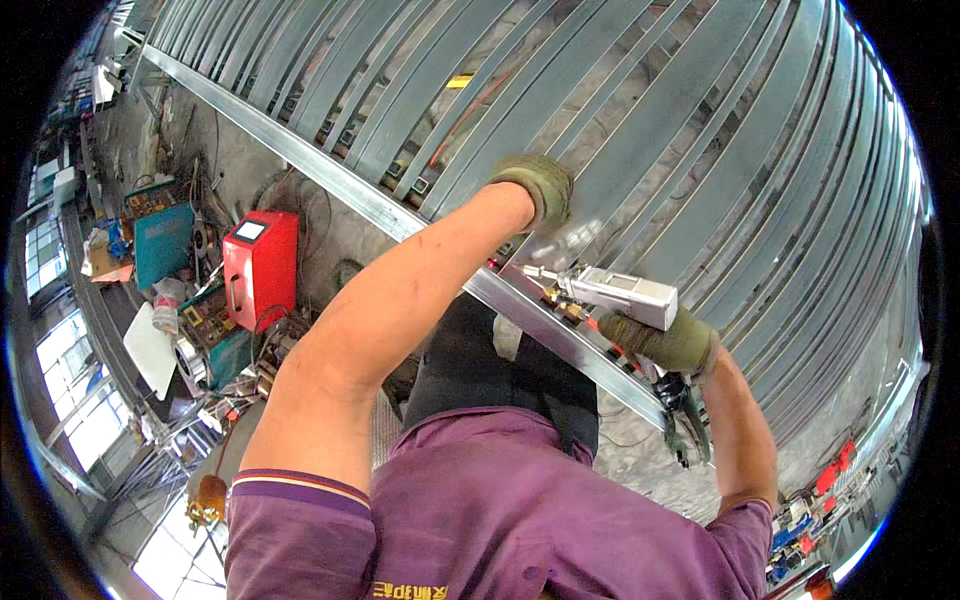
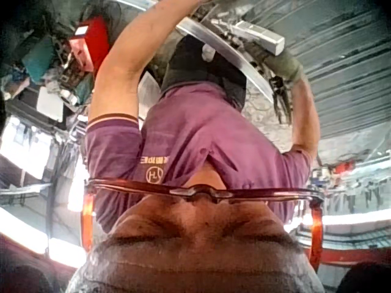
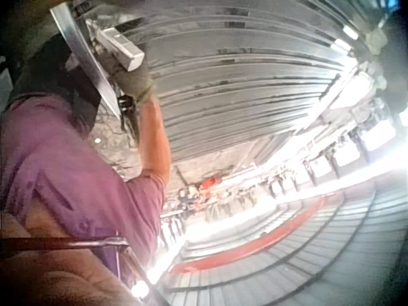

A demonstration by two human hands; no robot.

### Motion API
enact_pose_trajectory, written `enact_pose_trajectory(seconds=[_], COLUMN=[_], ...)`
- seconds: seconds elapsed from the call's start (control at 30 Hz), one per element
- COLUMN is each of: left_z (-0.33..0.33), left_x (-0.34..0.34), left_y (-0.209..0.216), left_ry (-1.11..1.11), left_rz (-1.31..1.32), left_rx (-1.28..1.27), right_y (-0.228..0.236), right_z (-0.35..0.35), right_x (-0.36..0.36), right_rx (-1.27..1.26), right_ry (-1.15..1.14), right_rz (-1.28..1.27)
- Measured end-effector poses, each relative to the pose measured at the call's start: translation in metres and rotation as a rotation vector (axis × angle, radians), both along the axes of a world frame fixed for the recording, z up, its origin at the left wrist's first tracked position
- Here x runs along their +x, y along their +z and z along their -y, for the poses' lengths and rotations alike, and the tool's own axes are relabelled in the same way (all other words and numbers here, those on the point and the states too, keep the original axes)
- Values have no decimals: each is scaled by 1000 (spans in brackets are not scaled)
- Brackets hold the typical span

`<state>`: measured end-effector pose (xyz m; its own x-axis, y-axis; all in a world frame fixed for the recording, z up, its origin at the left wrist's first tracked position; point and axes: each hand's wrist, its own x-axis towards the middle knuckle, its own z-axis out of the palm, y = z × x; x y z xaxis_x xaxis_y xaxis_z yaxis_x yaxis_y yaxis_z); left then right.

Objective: The person welds a long metal bar onto a slatted metal structure using a handheld welding torch. The person repeatedly moves the torch along the seam, creating bright sparks and smoke, then repositions the bar and continues welding along the length of the structure.

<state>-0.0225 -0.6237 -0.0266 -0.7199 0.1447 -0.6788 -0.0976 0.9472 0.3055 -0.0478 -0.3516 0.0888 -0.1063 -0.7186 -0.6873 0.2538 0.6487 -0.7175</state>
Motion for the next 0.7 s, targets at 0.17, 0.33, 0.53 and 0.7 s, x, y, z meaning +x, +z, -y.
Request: enact_pose_trajectory(seconds=[0.17,0.33,0.53,0.7], left_z=[1,-2,-3,-2], left_x=[-2,-6,-7,-11], left_y=[5,13,16,19], left_ry=[1,10,7,-13], left_rz=[38,62,53,95], left_rx=[8,-25,-26,-18], right_y=[-16,-23,-44,-35], right_z=[0,6,-4,-2], right_x=[-3,-4,6,0], right_rx=[-34,49,-154,-121], right_ry=[0,81,37,137], right_rz=[108,116,44,-29])
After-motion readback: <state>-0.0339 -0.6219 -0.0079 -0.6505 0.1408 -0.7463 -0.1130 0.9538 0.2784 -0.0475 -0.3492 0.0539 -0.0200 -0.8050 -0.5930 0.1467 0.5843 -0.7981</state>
